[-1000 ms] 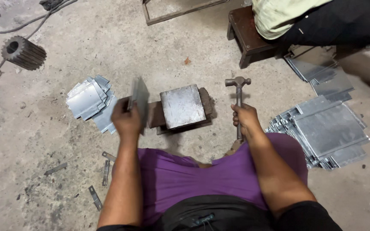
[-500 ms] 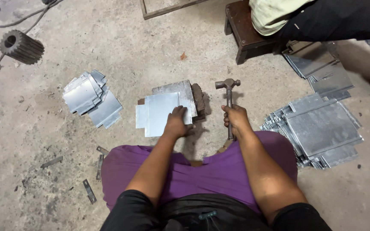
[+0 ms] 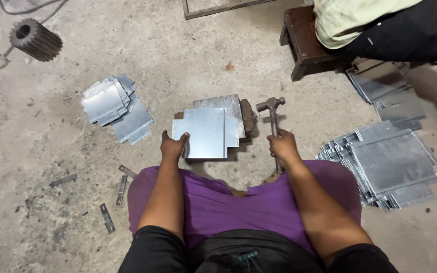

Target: The person hammers metal sheets on an anvil to straighten or flatten them, handling each piece one at a time and placing it in a stack.

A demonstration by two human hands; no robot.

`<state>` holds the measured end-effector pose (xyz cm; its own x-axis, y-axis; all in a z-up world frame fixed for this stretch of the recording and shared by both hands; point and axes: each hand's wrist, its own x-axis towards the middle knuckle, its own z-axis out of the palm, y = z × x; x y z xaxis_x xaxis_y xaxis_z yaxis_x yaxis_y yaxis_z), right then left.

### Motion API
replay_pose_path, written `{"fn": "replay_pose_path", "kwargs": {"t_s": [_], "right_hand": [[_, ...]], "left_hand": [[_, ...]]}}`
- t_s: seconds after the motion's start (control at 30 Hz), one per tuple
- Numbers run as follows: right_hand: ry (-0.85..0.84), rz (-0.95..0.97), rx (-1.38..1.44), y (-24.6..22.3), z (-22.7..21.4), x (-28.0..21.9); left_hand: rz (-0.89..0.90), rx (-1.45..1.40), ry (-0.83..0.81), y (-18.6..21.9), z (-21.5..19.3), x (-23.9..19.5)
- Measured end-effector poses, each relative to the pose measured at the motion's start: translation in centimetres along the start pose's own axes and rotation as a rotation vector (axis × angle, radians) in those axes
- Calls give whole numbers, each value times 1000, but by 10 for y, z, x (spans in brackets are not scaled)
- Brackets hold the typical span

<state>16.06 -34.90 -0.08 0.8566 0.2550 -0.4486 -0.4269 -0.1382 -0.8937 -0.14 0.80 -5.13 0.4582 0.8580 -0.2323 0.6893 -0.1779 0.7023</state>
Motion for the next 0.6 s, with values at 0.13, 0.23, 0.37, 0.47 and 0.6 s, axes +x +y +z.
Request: {"fn": "replay_pose_path", "kwargs": {"t_s": [0.13, 0.23, 0.37, 0.47, 0.6], "right_hand": [[-11, -120, -200, 4, 15, -16], [33, -704, -454, 1, 23, -25], [107, -666, -443, -40, 43, -63], [171, -649, -419, -90, 51, -94], [299, -1333, -316, -161, 37, -117]], "left_hand": [[18, 119, -59, 6, -7, -10], [-17, 104, -169, 5, -11, -9], [95, -6, -187, 2, -13, -4], [285, 1, -68, 5, -11, -7], [201, 35, -71, 9, -10, 0]]}}
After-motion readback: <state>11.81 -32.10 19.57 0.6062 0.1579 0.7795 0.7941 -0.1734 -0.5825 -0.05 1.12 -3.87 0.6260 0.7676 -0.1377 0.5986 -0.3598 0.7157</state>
